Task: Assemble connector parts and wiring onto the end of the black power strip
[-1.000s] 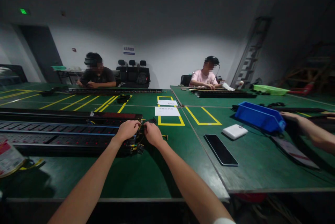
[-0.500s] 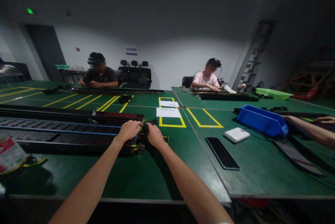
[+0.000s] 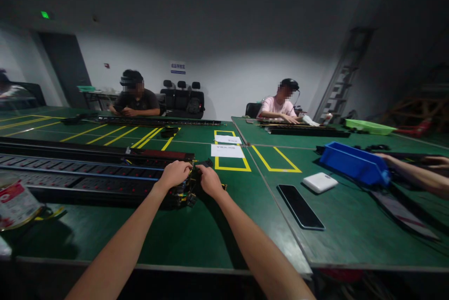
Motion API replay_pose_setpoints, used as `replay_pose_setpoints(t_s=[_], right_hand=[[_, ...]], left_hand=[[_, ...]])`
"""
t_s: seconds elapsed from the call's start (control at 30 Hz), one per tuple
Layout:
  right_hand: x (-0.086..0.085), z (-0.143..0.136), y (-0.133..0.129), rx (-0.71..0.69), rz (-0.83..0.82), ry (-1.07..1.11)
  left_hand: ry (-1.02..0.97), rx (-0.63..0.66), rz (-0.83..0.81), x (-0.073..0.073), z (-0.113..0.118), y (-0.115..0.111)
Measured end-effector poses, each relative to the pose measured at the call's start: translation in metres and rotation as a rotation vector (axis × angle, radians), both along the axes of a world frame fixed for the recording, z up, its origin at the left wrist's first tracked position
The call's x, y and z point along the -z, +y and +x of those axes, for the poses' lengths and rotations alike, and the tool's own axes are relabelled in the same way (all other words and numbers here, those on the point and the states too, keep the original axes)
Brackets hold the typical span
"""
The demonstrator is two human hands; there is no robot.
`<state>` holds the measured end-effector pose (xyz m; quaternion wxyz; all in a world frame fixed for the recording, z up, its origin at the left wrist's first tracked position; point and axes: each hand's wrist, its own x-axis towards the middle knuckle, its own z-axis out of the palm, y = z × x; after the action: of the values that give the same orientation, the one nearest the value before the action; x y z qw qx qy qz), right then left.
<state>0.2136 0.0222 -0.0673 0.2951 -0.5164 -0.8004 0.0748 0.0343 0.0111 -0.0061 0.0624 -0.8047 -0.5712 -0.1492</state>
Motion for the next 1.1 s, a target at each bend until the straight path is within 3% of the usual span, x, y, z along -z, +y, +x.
replay_pose_setpoints(t_s=[0.7, 1.1], right_hand=[[0.0083, 0.0012, 0.0080, -0.016, -0.027, 0.037], [0.0012, -0.0016, -0.0004, -0.142, -0.038, -0.037]], left_hand=[[-0.019, 0.007, -0.028, -0.0013, 0.0007, -0.0002], [-0.064, -0.005, -0.024, -0.0022, -0.0008, -0.0008]])
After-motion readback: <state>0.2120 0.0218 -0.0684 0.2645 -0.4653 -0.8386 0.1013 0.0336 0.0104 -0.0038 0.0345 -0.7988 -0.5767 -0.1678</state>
